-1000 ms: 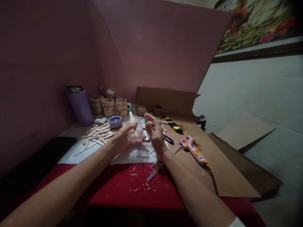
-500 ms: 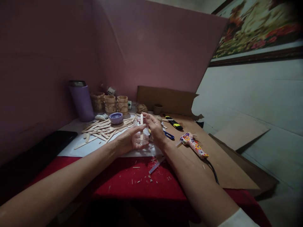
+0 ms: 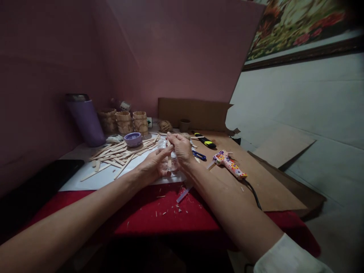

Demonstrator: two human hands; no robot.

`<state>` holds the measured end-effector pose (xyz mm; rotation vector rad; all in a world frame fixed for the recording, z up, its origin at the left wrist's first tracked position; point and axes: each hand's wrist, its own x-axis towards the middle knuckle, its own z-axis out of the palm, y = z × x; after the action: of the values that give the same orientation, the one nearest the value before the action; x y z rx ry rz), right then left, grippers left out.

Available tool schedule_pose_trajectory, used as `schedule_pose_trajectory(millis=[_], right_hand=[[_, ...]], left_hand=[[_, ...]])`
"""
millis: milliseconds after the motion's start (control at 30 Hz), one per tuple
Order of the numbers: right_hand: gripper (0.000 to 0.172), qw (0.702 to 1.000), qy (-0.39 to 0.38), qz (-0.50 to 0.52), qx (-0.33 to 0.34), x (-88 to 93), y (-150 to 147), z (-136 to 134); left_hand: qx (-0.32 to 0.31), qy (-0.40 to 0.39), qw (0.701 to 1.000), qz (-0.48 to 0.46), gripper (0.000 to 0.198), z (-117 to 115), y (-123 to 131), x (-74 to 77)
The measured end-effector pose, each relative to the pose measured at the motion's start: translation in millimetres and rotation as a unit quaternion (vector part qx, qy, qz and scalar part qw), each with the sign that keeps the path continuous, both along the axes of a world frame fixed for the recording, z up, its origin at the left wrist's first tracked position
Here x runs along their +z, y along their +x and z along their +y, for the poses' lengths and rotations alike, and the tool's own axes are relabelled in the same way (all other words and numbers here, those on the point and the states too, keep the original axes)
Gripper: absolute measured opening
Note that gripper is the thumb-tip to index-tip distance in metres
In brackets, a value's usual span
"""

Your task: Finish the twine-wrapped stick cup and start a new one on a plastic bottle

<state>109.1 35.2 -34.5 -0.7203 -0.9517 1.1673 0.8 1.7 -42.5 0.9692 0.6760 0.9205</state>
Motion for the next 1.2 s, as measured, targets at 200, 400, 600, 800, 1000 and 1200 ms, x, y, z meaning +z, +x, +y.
schedule_pose_trajectory(millis=[200,400,600,800,1000,1200], right_hand=[[0.039,1.0,0.005,0.002,0.002,0.2,-1.9,-1.1],[0.036,1.0,0.016,-0.004,-0.004,-1.7,-2.3,-0.7],[0.032,0.999,0.022,-0.02,-0.018,-0.8,-2.3,-2.1],[0.035,0.999,0.031,-0.015,-0.019,-2.0,-3.0,-1.9],[0.033,0.999,0.027,-0.025,-0.028,-1.8,-3.5,-0.6],[0.028,0.999,0.029,-0.017,-0.024,-1.8,-3.6,-0.2]], left_hand=[[0.011,0.009,1.0,-0.011,0.056,-3.9,2.4,2.4],[0.033,0.006,0.999,-0.014,0.054,-5.7,4.1,3.8],[0.017,0.01,1.0,-0.013,0.051,-5.3,2.8,3.0],[0.029,0.011,0.999,-0.01,0.051,-4.2,3.4,1.7],[0.036,0.012,0.999,-0.01,0.051,-4.1,4.2,1.6],[0.03,0.014,0.999,-0.008,0.051,-3.8,2.4,1.4]])
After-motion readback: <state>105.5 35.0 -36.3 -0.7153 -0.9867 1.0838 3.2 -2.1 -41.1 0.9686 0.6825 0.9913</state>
